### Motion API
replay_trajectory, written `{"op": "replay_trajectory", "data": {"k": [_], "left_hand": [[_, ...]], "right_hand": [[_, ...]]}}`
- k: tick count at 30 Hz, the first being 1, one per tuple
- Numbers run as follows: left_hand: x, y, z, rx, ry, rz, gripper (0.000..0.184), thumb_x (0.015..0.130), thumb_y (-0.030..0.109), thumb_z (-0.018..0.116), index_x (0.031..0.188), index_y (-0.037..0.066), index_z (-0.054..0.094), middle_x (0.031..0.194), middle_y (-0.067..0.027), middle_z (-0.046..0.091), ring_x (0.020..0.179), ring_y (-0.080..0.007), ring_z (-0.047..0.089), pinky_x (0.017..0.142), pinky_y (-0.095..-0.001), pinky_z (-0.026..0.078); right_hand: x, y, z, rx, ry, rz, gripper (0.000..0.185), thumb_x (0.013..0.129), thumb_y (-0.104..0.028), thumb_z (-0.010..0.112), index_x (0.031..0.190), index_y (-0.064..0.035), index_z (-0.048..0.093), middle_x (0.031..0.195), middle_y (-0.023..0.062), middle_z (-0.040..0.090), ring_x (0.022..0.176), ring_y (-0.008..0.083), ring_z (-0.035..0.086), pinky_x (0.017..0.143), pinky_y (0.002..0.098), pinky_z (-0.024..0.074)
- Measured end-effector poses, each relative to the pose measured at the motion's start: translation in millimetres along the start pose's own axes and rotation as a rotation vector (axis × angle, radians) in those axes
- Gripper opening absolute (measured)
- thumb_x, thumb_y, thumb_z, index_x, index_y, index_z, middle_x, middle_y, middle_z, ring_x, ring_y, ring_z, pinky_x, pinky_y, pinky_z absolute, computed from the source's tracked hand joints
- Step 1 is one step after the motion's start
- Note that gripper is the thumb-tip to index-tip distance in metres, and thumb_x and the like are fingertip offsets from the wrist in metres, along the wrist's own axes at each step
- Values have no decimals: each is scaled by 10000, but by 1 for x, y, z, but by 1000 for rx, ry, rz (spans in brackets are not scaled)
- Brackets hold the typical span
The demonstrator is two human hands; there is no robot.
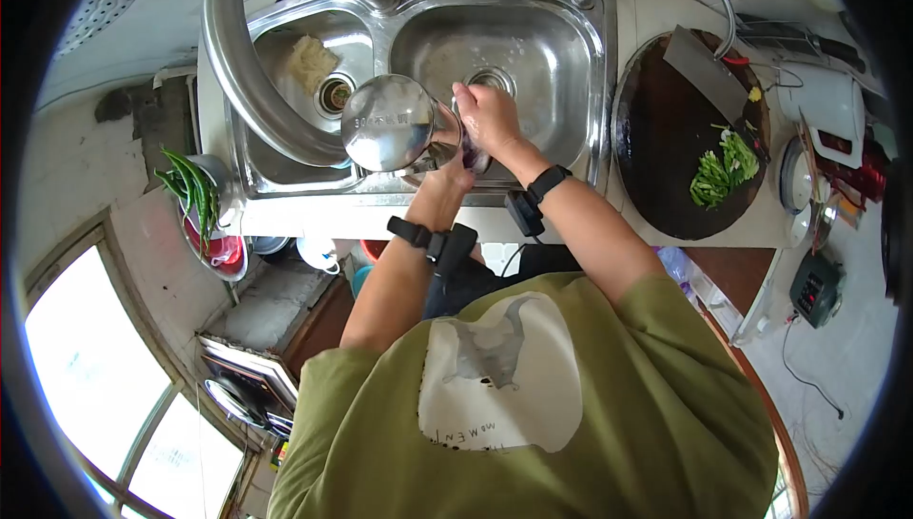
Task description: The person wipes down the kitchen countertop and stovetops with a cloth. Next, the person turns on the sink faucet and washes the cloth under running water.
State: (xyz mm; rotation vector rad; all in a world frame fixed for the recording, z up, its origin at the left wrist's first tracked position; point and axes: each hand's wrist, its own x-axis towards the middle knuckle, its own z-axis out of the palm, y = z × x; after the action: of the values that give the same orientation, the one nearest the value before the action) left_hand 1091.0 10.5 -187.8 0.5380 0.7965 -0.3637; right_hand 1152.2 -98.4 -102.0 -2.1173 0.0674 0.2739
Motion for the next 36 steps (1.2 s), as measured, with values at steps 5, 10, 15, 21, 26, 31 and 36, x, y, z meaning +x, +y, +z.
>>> {"op": "replay_trajectory", "data": {"k": [5,10,15,21,26,31,36], "left_hand": [[14,14,-21,-50,-135,-36,359,1071,373,439,1102,72,632,1036,-96,688,940,-241,690,848,-407,573],[-29,22,33,28,77,-14,246,1040,282,520,1115,85,646,1046,-58,681,976,-208,675,900,-388,558],[-14,51,12,-176,-89,-30,164,1008,191,601,1129,97,660,1057,-20,675,1011,-176,661,951,-370,542],[4,49,-30,1560,-124,945,612,1032,170,577,1580,66,326,1337,-77,601,1246,-179,578,1099,-351,464],[-54,9,52,0,94,-86,370,1079,269,388,1277,62,622,1173,-85,698,1044,-238,700,893,-394,587],[-21,9,21,-51,-43,-81,331,1064,305,426,1166,72,638,1092,-95,707,937,-252,712,819,-415,604],[-64,13,72,135,127,-55,344,1047,342,498,1136,44,644,1091,-116,697,909,-259,700,813,-397,590]], "right_hand": [[-46,-27,6,45,57,-271,555,787,-380,841,1217,-59,698,978,223,719,939,437,688,787,458,554],[2,17,2,32,39,84,408,1012,-391,627,828,-30,672,779,168,670,682,315,648,643,424,496],[5,23,-9,712,-165,142,359,1045,-370,603,1163,-50,714,1015,35,701,953,121,641,894,276,491],[-34,-45,-12,271,-10,-227,284,946,-348,721,1094,-106,726,997,143,751,884,293,733,790,375,558],[15,-31,-9,-120,26,21,351,949,-441,648,899,-103,728,767,178,711,726,422,691,649,506,542],[-21,-22,8,-108,153,-194,330,934,-427,653,811,-123,701,696,188,681,669,422,680,621,522,529],[12,2,0,-205,158,6,291,916,-371,658,809,-105,707,727,217,681,722,446,675,674,541,534]]}}
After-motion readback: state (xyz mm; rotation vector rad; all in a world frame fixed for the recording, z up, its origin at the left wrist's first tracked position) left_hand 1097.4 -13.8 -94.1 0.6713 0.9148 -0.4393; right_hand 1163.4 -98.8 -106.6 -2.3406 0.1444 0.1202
